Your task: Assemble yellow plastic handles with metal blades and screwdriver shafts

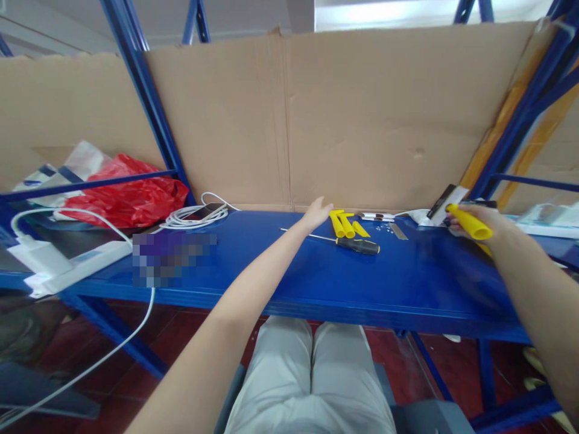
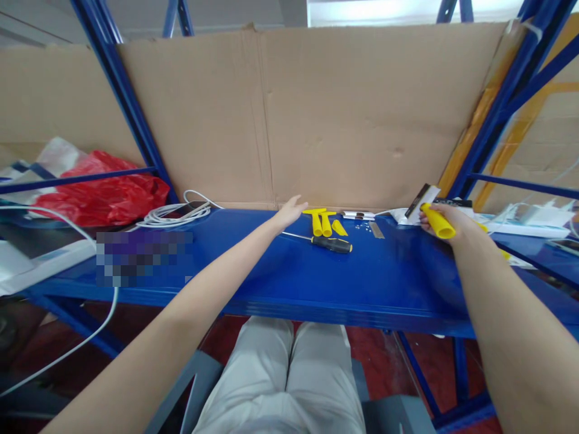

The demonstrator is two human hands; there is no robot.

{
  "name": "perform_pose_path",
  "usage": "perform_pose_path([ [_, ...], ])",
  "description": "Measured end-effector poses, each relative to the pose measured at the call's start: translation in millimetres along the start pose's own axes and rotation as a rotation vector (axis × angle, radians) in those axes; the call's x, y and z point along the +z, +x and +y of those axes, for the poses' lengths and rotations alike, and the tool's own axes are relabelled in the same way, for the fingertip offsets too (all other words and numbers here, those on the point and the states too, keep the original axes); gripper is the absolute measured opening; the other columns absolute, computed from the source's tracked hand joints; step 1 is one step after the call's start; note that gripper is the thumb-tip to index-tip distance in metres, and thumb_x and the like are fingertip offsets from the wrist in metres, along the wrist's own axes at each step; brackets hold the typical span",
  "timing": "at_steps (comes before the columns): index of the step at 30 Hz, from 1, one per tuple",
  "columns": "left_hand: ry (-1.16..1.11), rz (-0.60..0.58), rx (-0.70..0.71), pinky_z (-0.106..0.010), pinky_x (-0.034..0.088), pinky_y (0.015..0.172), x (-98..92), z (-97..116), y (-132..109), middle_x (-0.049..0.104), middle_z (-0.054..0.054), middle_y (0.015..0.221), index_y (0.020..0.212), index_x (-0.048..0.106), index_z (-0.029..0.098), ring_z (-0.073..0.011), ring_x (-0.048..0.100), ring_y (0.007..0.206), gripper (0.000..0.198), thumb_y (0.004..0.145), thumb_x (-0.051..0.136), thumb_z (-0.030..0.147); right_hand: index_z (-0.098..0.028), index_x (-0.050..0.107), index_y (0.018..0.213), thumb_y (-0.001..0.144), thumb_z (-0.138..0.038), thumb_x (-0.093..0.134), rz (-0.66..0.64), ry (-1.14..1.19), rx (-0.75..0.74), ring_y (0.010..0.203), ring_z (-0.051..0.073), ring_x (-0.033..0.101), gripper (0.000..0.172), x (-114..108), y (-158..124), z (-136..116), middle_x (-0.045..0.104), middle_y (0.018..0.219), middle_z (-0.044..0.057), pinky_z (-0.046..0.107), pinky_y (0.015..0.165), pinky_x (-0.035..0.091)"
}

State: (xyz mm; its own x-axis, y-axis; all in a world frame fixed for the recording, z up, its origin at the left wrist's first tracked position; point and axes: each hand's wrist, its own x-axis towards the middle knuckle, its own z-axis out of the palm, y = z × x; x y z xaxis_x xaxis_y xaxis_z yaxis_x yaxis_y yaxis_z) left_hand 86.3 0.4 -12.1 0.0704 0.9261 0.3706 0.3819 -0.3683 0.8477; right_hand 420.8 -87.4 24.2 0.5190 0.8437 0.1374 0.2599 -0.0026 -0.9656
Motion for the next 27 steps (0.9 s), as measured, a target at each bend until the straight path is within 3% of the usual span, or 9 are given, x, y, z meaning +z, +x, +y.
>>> perform_pose_path([
  [3,-0.044,0.084,-0.075,-0.031,0.034,0.112,-3.2,-11.9,-7.8,0.053,-0.018,0.146,0.136,0.055,0.011,-0.0241,0.048,0.137,0.048,0.089,0.057,0.021,-0.017,0.050,0.071,0.091,-0.004,0.033,-0.045,0.367,0.169,0.049,0.008,0.039,0.029,14.7,-1.3,-17.6,0.048,0.065,0.002,0.022,0.051,0.033],
  [7,-0.061,0.138,-0.120,-0.031,0.036,0.110,-5.7,-18.1,-11.7,0.057,-0.016,0.142,0.133,0.058,0.012,-0.0235,0.051,0.134,0.044,0.090,0.056,0.019,-0.018,0.048,0.077,0.093,-0.007,0.038,0.111,0.443,0.131,0.053,0.009,0.046,0.022,49.0,-12.1,-47.8,0.051,0.067,0.001,0.022,0.053,0.039],
  [10,-0.121,0.156,-0.099,-0.031,0.036,0.111,-6.5,-15.5,-11.8,0.059,-0.016,0.140,0.134,0.057,0.013,-0.0239,0.052,0.133,0.045,0.092,0.058,0.027,-0.017,0.049,0.079,0.091,-0.008,0.047,0.113,0.446,0.021,0.052,0.008,0.047,0.015,83.1,-22.9,-63.4,0.053,0.065,-0.001,0.020,0.051,0.040],
  [13,-0.187,0.159,-0.044,-0.031,0.035,0.112,-6.8,-11.9,-13.3,0.052,-0.017,0.146,0.141,0.051,0.015,-0.0237,0.049,0.136,0.053,0.093,0.059,0.035,-0.017,0.054,0.083,0.085,-0.008,0.054,-0.006,0.324,-0.144,0.049,0.009,0.047,0.009,118.9,-29.9,-62.8,0.055,0.063,-0.002,0.020,0.048,0.040],
  [15,-0.204,0.164,0.002,-0.031,0.032,0.114,-7.7,-9.6,-15.5,0.044,-0.015,0.153,0.146,0.045,0.018,-0.0226,0.041,0.142,0.057,0.094,0.057,0.038,-0.016,0.061,0.093,0.080,-0.009,0.059,-0.108,0.199,-0.288,0.051,0.010,0.051,0.015,140.7,-32.1,-52.8,0.060,0.067,-0.002,0.022,0.053,0.046],
  [19,-0.165,0.173,0.060,-0.036,0.026,0.118,-10.7,-3.3,-20.9,0.032,-0.008,0.161,0.150,0.040,0.028,-0.0228,0.027,0.149,0.062,0.093,0.059,0.043,-0.016,0.068,0.108,0.075,-0.016,0.066,-0.220,-0.142,-0.607,0.084,0.021,0.068,0.033,171.0,-37.3,-23.4,0.073,0.093,0.007,0.036,0.082,0.054],
  [23,-0.146,0.142,0.107,-0.035,0.027,0.117,-11.0,3.4,-24.9,0.047,-0.012,0.151,0.118,0.069,0.019,-0.0236,0.032,0.147,0.030,0.090,0.061,0.027,-0.019,0.068,0.118,0.076,-0.018,0.065,-0.289,-0.451,-0.813,0.108,0.028,0.067,0.042,178.9,-48.8,-5.6,0.072,0.116,0.011,0.042,0.100,0.048],
  [25,-0.179,0.179,0.096,-0.033,0.031,0.115,-10.0,4.7,-25.3,0.056,-0.014,0.142,0.100,0.072,0.015,-0.0231,0.042,0.141,0.018,0.087,0.060,0.015,-0.019,0.066,0.122,0.077,-0.018,0.065,-0.297,-0.511,-0.831,0.110,0.029,0.067,0.046,178.1,-54.2,-4.3,0.071,0.118,0.012,0.042,0.100,0.048],
  [27,-0.257,0.280,0.026,-0.032,0.037,0.111,-9.1,4.8,-24.6,0.060,-0.015,0.135,0.103,0.069,0.014,-0.0215,0.052,0.131,0.024,0.083,0.059,0.008,-0.018,0.064,0.125,0.077,-0.019,0.064,-0.293,-0.522,-0.824,0.110,0.029,0.067,0.048,177.0,-57.9,-5.9,0.071,0.118,0.013,0.042,0.099,0.048],
])
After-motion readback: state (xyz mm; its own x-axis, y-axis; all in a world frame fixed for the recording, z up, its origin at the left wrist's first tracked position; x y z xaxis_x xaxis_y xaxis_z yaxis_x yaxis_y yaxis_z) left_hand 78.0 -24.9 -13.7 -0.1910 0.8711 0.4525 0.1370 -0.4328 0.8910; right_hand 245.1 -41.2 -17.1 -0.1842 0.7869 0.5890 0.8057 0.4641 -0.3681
